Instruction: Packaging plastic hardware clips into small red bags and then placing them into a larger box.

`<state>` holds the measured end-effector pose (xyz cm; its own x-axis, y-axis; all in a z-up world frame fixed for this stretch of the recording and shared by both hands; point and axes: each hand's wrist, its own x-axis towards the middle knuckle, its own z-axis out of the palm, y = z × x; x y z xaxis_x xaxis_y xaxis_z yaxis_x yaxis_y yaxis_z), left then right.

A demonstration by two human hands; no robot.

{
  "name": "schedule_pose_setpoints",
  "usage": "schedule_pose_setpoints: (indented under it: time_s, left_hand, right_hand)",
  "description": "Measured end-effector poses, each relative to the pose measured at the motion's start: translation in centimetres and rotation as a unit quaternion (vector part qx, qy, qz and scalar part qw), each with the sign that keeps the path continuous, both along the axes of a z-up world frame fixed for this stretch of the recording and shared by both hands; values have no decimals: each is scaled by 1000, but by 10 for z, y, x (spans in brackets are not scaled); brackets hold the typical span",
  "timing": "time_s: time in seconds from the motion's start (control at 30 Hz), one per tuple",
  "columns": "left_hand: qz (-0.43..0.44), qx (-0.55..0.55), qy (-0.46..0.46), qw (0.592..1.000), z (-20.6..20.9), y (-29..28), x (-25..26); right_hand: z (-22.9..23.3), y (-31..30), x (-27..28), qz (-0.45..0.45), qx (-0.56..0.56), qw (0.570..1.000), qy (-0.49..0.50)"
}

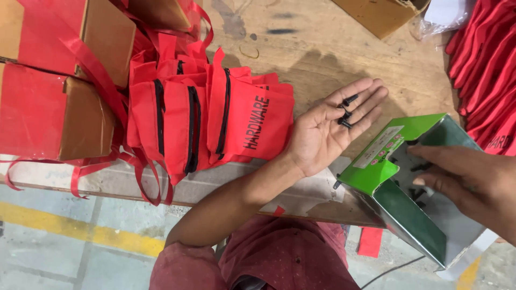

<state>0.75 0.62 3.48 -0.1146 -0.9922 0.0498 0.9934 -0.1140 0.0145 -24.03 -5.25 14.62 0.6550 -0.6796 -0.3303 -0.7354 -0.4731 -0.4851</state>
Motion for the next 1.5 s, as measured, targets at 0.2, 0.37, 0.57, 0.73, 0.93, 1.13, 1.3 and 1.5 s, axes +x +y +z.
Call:
schedule_pose_setpoints:
  time_s: [0.2, 0.37, 0.57, 0.73, 0.93, 1.13, 1.3, 1.5]
  left_hand:
    - [12, 1, 2, 1000, -2, -1, 1]
    - [13, -14, 3, 1000, -3, 0, 3]
    - [9, -11, 15, 1000, 1, 0, 2]
    - [16, 1, -9, 1000, 1, -2, 3]
    - [22, 2, -36, 999, 2, -2, 3]
    - [36, 16, -43, 998, 1, -3, 2]
    - [46, 18, -40, 998, -4, -4, 0]
    - [53, 19, -54, 997, -9, -4, -2]
  right_hand:
    - [5, 0, 7, -15, -3, 1000, 6]
    - [0, -1, 0, -2, -7, 1000, -8]
    - [12, 2, 11, -44, 14, 997, -57]
    - [19, 8, 30, -20, -34, 997, -70]
    - [17, 7, 31, -14, -45, 997, -57]
    - [24, 9, 38, -8, -53, 998, -38]
    - [22, 9, 38, -6, -62, 997, -42]
    - [18, 8, 36, -4, -68, 997, -46]
